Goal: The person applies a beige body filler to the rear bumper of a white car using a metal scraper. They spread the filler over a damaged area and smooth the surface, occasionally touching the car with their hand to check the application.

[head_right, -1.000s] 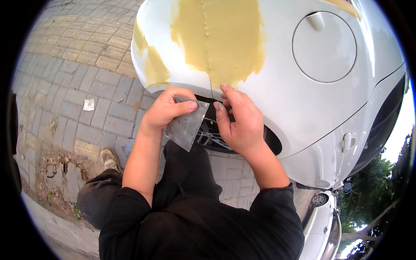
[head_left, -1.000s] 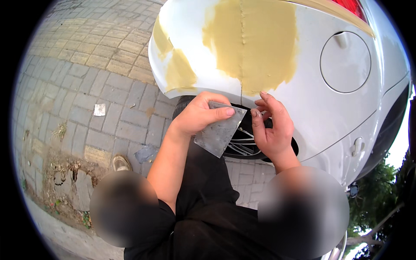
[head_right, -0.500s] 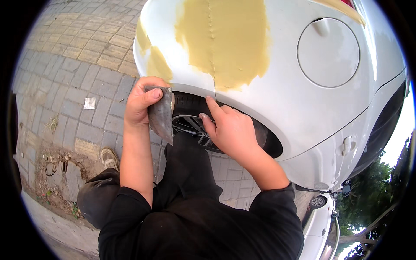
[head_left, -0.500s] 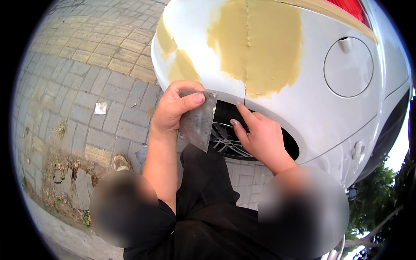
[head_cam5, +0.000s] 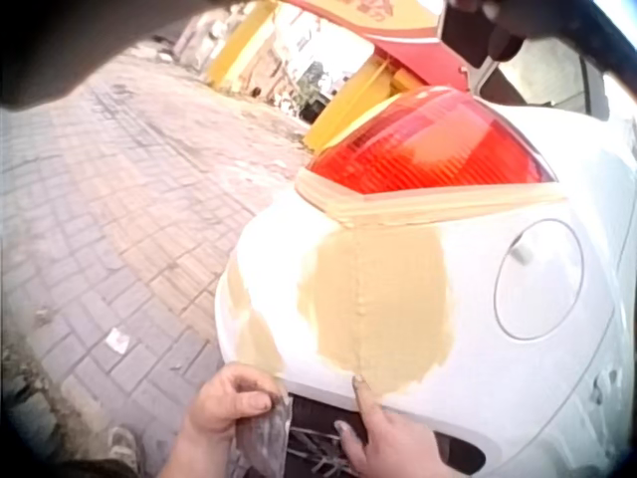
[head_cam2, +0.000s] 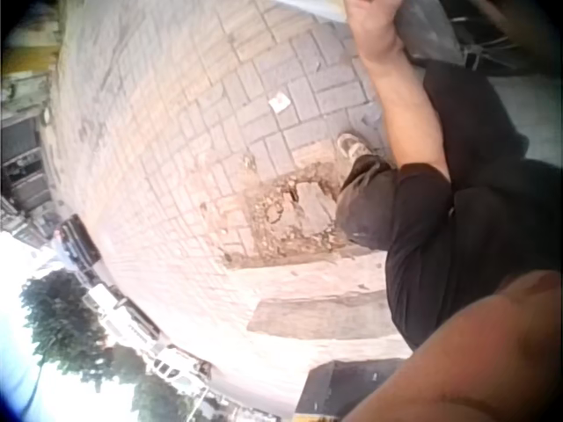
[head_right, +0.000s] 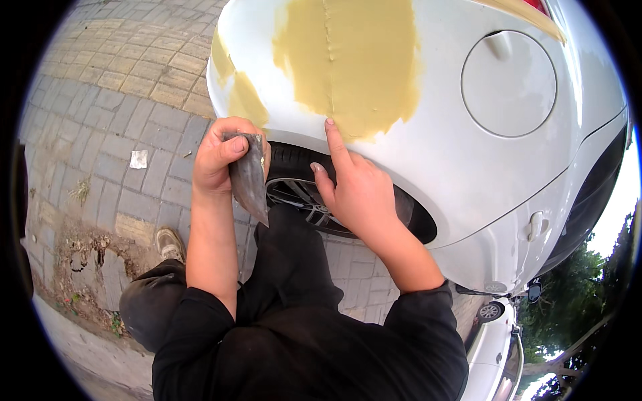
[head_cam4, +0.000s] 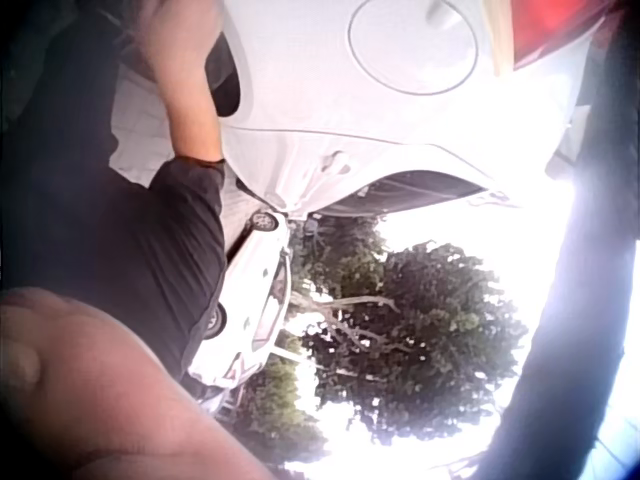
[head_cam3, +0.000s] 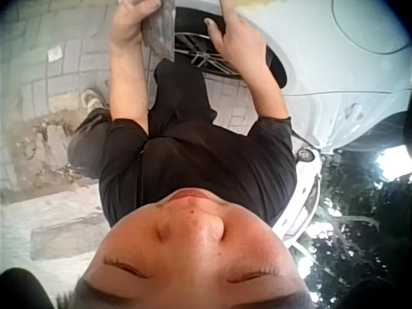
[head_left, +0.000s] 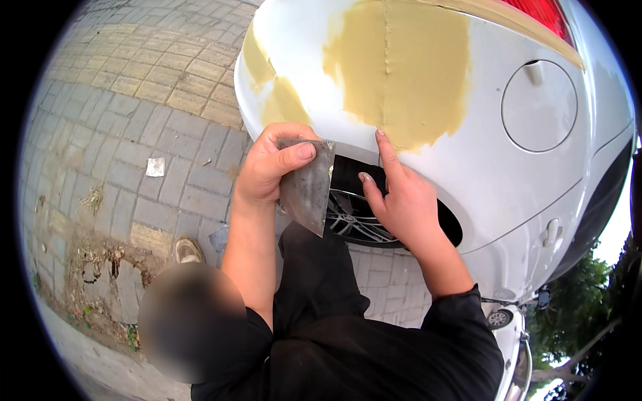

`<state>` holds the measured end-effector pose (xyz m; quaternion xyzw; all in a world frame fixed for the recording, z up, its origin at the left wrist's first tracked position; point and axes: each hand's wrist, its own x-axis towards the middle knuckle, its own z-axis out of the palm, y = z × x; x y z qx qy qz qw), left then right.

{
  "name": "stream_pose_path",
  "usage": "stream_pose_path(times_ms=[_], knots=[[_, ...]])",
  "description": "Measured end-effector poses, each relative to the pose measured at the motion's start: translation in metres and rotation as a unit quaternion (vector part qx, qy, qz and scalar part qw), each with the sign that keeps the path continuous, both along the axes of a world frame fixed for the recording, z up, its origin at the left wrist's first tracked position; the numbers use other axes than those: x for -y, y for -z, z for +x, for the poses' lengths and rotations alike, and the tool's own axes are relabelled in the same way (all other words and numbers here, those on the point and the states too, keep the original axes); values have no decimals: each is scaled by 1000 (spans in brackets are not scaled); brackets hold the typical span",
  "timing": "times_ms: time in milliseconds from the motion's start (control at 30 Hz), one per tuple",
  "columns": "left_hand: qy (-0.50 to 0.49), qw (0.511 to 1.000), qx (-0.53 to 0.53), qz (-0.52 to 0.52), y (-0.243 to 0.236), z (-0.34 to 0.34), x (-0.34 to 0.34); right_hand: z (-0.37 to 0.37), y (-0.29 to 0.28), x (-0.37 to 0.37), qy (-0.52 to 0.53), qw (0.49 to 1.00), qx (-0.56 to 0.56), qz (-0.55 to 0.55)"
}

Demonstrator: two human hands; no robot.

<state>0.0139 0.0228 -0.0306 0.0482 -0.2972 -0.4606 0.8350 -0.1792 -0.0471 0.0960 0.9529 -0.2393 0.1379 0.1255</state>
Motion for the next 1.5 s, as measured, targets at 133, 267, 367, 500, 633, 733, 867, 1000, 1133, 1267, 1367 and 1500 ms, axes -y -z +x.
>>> stream_pose_path(times_ms=[133, 267, 367, 500, 633, 733, 867, 1000, 1133, 1267, 1367, 1500], knots=[[24, 1000, 9, -13, 2, 2, 1, -12, 6, 3, -30, 999, 9, -14], [90, 996, -12, -17, 4, 8, -2, -4, 1, 0, 7, 1000, 9, 0], [89, 996, -14, -15, 3, 5, -1, -5, 2, 0, -7, 1000, 13, -11], [61, 998, -3, 19, 1, -2, -1, -20, 2, 3, -61, 998, -5, -21], [-17, 983, 118, 138, -17, -35, 28, -34, 2, 4, -47, 989, 80, 118], [-148, 941, 139, 271, -35, -65, 34, -40, 11, 1, 4, 933, 158, 324], [-243, 902, 189, 303, -35, -83, 37, -48, 44, 2, 32, 874, 210, 437], [-361, 860, 205, 296, -38, -96, 40, -48, 61, 1, 72, 855, 254, 447], [-427, 831, 218, 282, -37, -99, 43, -43, 71, 0, 79, 835, 293, 459], [-447, 818, 234, 277, -39, -99, 44, -44, 81, 3, 85, 835, 304, 450], [-420, 825, 238, 293, -44, -96, 41, -42, 85, 7, 101, 833, 302, 453], [-403, 828, 234, 311, -48, -98, 40, -40, 84, 7, 83, 723, 355, 587]])
